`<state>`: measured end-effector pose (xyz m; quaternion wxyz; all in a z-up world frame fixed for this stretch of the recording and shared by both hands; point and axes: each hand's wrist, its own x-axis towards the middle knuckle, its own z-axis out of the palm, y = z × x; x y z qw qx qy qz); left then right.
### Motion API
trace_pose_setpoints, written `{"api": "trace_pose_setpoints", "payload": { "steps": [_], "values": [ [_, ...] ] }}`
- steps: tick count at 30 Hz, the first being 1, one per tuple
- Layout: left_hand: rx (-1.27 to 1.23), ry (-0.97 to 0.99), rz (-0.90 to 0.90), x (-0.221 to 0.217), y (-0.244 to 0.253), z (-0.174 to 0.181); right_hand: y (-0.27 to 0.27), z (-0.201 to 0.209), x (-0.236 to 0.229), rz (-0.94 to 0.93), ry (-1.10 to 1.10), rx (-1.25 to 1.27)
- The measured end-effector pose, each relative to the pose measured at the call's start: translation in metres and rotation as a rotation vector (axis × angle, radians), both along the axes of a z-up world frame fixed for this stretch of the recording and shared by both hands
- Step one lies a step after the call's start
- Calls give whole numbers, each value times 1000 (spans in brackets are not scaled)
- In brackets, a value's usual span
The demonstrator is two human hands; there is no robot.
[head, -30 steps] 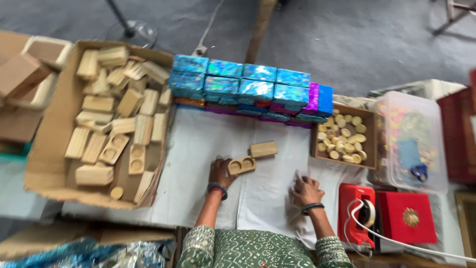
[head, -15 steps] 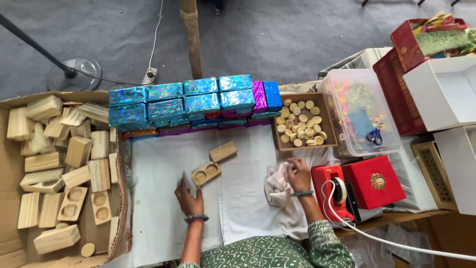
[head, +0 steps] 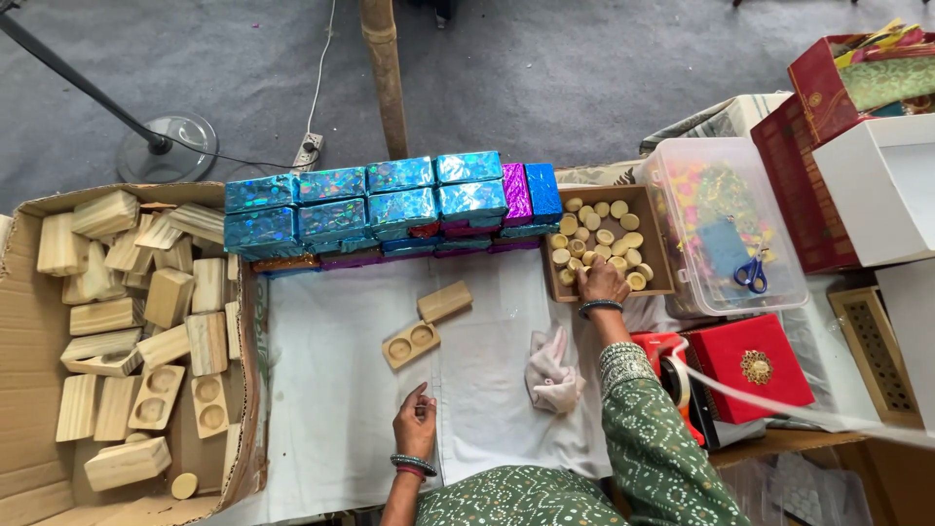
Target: Cleaning wooden boxes and circular wooden pieces using a cloth.
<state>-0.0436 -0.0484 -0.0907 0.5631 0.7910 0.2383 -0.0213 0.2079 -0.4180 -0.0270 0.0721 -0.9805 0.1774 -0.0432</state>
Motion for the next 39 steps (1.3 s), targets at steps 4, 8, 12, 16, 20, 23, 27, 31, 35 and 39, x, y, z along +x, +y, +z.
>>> {"api": "trace_pose_setpoints", "payload": {
  "steps": [4, 8, 12, 16, 20, 23, 27, 31, 35, 39],
  "values": [
    [-9, 30, -41, 7, -8, 0, -5, -7, 1, 23, 23, -3],
    [-103, 39, -106, 17, -20, -3, -4, -12, -14, -30, -193, 118],
    [-348, 65, -223, 37, -38, 0, 13, -30, -50, -72, -385, 636],
    [-719, 172, -277, 59, -65, -3, 44, -43, -107, 26, -184, 1394],
    [-1034, 259, -254, 69, -86, 23, 74, -14, -153, -6, 42, 1557],
    [-1149, 256, -287, 67, -93, 41, 85, -19, -172, 45, 42, 1556],
    [-1119, 210, -288, 53, -97, 9, 98, 2, -194, 259, -3, 1100],
    [-1156, 220, -198, 45, -83, -3, 70, -18, -192, 441, -286, 681],
    [-1250, 166, -81, 45, -72, 6, 33, -37, -171, 130, -222, 536],
    [-1285, 166, 19, 43, -67, 16, 26, -42, -159, 219, -123, 512]
  ]
}}
